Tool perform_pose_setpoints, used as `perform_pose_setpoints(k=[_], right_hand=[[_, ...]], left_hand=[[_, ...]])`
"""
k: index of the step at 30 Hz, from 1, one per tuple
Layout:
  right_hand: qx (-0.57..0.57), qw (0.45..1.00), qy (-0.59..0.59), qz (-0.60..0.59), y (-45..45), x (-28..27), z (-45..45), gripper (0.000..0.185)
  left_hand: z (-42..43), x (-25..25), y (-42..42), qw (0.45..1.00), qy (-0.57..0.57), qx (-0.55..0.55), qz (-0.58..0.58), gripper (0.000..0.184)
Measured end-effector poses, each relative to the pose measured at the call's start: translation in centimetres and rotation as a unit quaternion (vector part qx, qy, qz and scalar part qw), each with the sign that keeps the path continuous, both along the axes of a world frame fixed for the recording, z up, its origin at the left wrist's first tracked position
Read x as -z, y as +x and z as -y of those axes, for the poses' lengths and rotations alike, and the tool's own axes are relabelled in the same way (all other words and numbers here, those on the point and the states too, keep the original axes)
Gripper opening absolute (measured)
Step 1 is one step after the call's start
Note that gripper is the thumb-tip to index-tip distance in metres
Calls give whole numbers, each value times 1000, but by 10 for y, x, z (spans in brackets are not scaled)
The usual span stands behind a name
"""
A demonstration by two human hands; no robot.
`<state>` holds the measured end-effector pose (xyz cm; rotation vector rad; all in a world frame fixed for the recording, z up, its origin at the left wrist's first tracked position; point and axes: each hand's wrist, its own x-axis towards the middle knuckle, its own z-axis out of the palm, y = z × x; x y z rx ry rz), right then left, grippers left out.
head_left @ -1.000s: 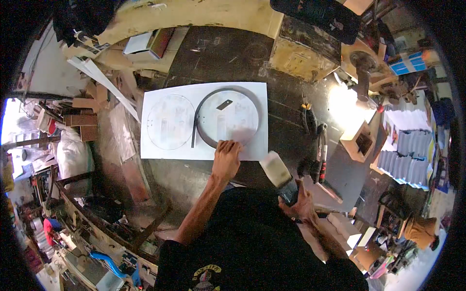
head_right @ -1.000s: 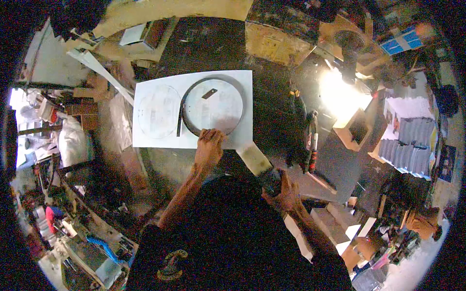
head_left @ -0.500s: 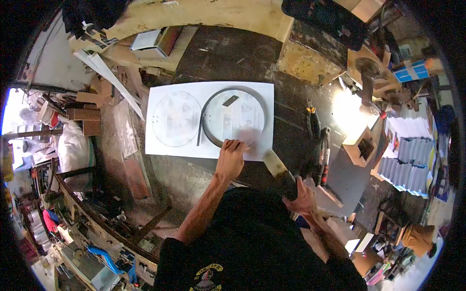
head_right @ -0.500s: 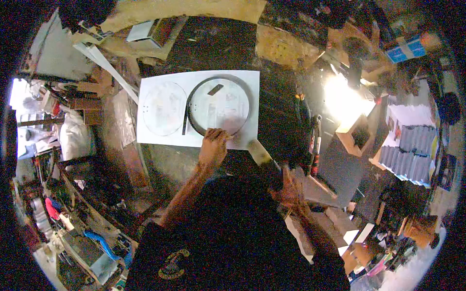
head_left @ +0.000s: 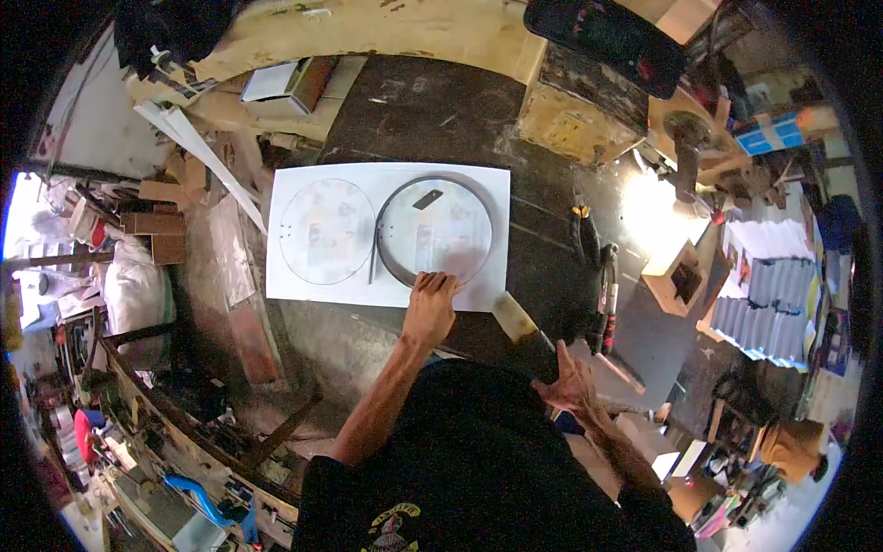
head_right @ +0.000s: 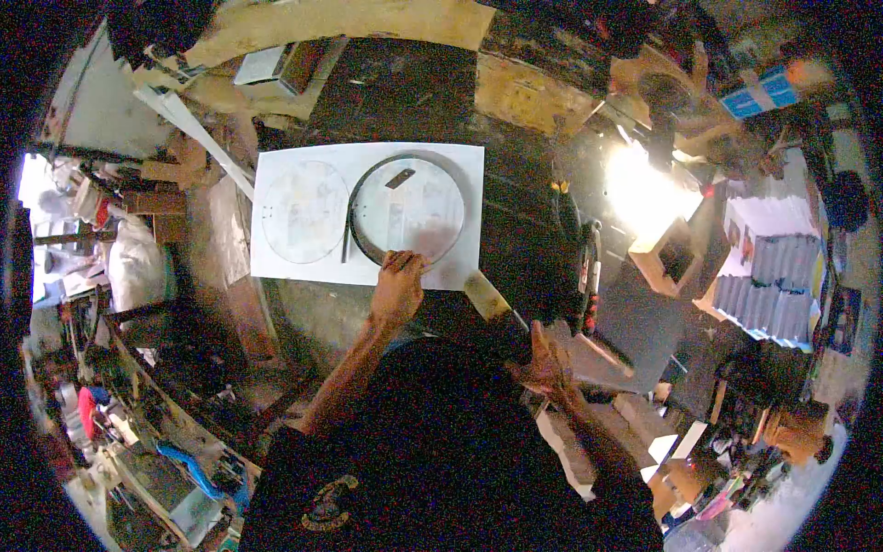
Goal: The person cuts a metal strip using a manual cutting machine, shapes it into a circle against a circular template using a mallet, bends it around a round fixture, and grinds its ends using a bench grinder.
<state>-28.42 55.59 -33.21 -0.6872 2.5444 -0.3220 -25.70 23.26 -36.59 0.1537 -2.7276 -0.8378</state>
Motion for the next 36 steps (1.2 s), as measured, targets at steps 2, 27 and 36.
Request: perform_pose_setpoints(k=[2, 27, 36], right_hand=[[29, 996, 11, 84, -17, -3, 9, 94], [62, 945, -305, 106, -160, 19, 144, 67], [138, 955, -262, 24, -43, -8, 62, 78]], left_hand=[[5, -4, 0, 1000, 10, 2, 4, 22], [100, 55, 101, 816, 481, -280, -160, 62], [6, -18, 22, 990, -57, -41, 120, 40]])
